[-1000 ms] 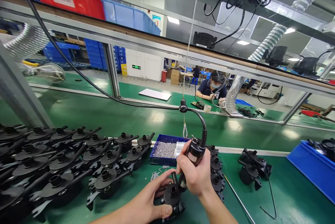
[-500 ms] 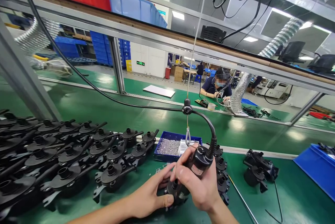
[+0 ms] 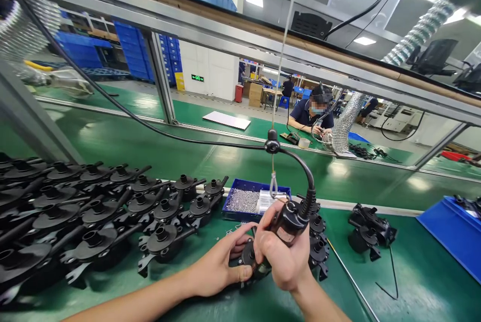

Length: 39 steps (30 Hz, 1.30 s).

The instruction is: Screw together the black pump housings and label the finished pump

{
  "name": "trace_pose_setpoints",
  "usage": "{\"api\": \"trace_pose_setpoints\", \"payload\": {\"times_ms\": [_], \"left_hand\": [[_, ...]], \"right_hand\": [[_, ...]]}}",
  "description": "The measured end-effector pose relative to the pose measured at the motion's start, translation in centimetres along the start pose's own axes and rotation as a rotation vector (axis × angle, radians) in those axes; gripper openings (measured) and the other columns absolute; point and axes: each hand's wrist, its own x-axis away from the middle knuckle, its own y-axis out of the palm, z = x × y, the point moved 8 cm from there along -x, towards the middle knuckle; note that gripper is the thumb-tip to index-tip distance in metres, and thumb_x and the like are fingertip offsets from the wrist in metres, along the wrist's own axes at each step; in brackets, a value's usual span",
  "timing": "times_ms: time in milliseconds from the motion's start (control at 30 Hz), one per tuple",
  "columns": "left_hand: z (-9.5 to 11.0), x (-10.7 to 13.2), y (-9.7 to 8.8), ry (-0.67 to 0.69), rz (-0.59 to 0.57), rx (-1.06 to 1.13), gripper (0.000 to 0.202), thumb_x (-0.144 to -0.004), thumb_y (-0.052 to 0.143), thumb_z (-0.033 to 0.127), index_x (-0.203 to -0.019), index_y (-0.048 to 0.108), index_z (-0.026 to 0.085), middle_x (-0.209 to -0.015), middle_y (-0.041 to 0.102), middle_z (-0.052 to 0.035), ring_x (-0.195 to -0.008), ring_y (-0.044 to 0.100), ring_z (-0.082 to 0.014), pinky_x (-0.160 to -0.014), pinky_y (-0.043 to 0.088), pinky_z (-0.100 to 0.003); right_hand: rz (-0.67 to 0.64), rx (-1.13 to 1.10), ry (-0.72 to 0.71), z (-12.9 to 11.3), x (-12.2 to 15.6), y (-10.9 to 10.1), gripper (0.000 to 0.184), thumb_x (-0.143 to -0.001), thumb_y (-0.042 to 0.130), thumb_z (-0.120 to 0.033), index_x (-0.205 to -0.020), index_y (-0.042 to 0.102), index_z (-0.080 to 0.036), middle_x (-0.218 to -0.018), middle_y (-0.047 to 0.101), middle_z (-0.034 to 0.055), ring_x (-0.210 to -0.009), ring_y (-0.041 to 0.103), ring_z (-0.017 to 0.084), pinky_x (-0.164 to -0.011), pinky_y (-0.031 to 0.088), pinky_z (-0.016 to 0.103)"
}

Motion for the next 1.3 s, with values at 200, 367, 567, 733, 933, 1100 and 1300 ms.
{"api": "trace_pose_setpoints", "payload": {"times_ms": [200, 367, 567, 733, 933, 1100, 1300], "left_hand": [[0.0, 0.3, -0.1, -0.011, 0.041, -0.005, 0.102, -0.075, 0.091, 0.036, -0.158, 0.033, 0.021, -0.132, 0.065, -0.0163, -0.127, 0.066, -0.0361, -0.118, 0.043, -0.057], [0.2, 0.4, 0.4, 0.024, 0.051, 0.018, 0.100, -0.074, 0.092, 0.037, -0.155, 0.034, 0.024, -0.132, 0.065, -0.0136, -0.127, 0.066, -0.0353, -0.119, 0.041, -0.056], [0.5, 0.6, 2.7, 0.095, 0.032, 0.019, 0.098, -0.067, 0.097, 0.041, -0.144, 0.040, 0.024, -0.118, 0.069, -0.0082, -0.114, 0.067, -0.0316, -0.107, 0.046, -0.047], [-0.2, 0.6, 3.1, 0.074, 0.086, -0.038, 0.097, -0.061, 0.100, 0.041, -0.138, 0.043, 0.027, -0.110, 0.069, -0.0034, -0.104, 0.064, -0.0259, -0.100, 0.044, -0.040], [0.0, 0.4, 3.2, 0.117, 0.065, 0.038, 0.094, -0.062, 0.100, 0.044, -0.137, 0.045, 0.027, -0.120, 0.068, -0.0076, -0.109, 0.065, -0.0288, -0.098, 0.044, -0.040], [0.3, 0.1, 3.5, 0.177, 0.047, 0.100, 0.088, -0.063, 0.101, 0.044, -0.131, 0.048, 0.026, -0.119, 0.066, -0.0082, -0.119, 0.064, -0.0345, -0.100, 0.046, -0.043], [1.2, 0.4, 3.4, 0.132, 0.084, 0.113, 0.082, -0.059, 0.104, 0.036, -0.121, 0.052, 0.024, -0.118, 0.068, -0.0063, -0.118, 0.063, -0.0322, -0.101, 0.047, -0.042]], "right_hand": [[0.041, 0.059, 0.044, -0.5, 0.4, 0.6, 0.017, -0.089, 0.078, -0.022, -0.090, 0.061, -0.022, -0.063, 0.060, -0.0062, -0.044, 0.055, 0.010, -0.050, 0.039, 0.023], [0.071, 0.116, 0.108, -0.5, 0.2, 0.4, 0.020, -0.088, 0.079, -0.028, -0.088, 0.060, -0.022, -0.063, 0.060, -0.0057, -0.045, 0.055, 0.011, -0.051, 0.040, 0.025], [-0.059, 0.092, 0.103, -2.2, -1.3, 0.2, 0.015, -0.094, 0.078, -0.026, -0.098, 0.064, -0.023, -0.072, 0.067, -0.0014, -0.057, 0.066, 0.017, -0.055, 0.051, 0.027], [0.017, 0.045, -0.130, -3.9, -1.6, -0.8, 0.009, -0.099, 0.072, -0.020, -0.101, 0.066, -0.025, -0.079, 0.068, -0.0013, -0.067, 0.069, 0.017, -0.063, 0.057, 0.029], [0.023, 0.146, -0.026, -1.3, -1.9, -0.7, 0.011, -0.098, 0.075, -0.028, -0.099, 0.064, -0.025, -0.077, 0.068, -0.0014, -0.066, 0.068, 0.019, -0.062, 0.055, 0.033], [-0.038, 0.325, 0.032, -1.0, -1.9, 0.5, 0.013, -0.099, 0.076, -0.032, -0.098, 0.066, -0.024, -0.084, 0.074, 0.0025, -0.075, 0.071, 0.021, -0.069, 0.058, 0.034], [0.019, 0.151, 0.058, 0.1, -1.2, 1.1, 0.019, -0.095, 0.078, -0.028, -0.095, 0.060, -0.025, -0.070, 0.061, -0.0049, -0.050, 0.056, 0.012, -0.051, 0.046, 0.025]]}}
